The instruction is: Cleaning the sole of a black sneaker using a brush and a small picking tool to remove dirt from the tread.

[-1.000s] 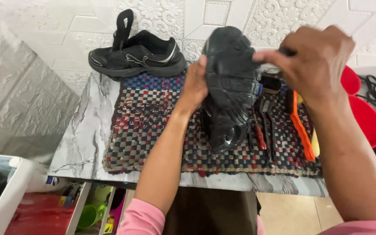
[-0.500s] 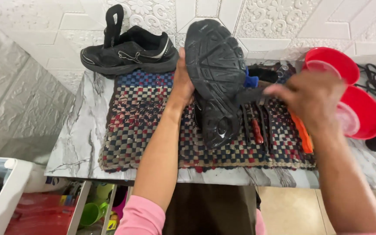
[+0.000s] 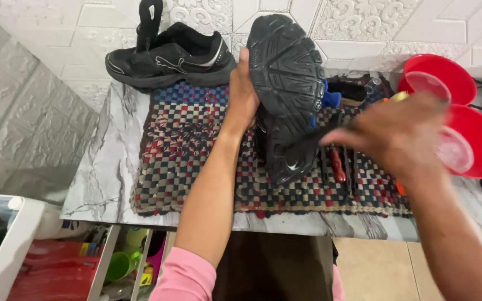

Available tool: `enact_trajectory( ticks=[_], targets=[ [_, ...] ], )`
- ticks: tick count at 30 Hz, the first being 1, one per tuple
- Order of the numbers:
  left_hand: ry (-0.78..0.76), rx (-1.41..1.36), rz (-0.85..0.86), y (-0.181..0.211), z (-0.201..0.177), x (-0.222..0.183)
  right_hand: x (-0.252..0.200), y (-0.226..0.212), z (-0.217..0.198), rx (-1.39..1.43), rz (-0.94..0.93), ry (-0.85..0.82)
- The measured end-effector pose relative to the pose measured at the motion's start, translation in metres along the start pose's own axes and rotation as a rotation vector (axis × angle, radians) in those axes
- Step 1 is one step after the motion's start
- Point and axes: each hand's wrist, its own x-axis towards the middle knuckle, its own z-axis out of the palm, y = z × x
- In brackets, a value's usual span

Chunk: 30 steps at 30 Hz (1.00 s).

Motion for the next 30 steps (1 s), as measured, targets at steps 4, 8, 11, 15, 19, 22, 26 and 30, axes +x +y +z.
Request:
enact_trajectory(
  ticks=[4, 8, 11, 15, 19, 22, 26, 30],
  targets=[
    [0.094, 0.084, -0.083, -0.012, -0.002, 0.007, 0.048, 0.006, 0.098, 0.156, -0.69, 1.536],
    [0.075, 0.116, -0.052, -0.011, 0.001, 0.004, 0.046, 0.026, 0.088, -0.017, -0.547, 1.405],
    [0.067, 0.103, -0.035, -0.015, -0.001, 0.007, 0.044, 0.019, 0.085, -0.058, -0.588, 1.445],
    [0.171, 0.053, -0.149, -0.017, 0.005, 0.011, 0.029, 0.036, 0.074, -0.023, -0.247, 0.984],
    [0.326, -0.069, -0.052, -0.011, 0.005, 0.016, 0.034, 0.012, 0.119, 0.501, -0.049, 0.965],
    [0.705, -0.391, -0.008, 0.029, 0.028, 0.009, 0.041, -0.027, 0.126, 1.084, -0.236, 1.011],
    [0.918, -0.585, 0.016, 0.083, 0.058, -0.015, 0.017, -0.064, 0.059, 2.36, -0.401, 0.406],
    [0.616, -0.771, -0.003, 0.053, 0.023, -0.006, 0.052, -0.056, 0.042, 2.704, -0.467, 0.469]
  ],
)
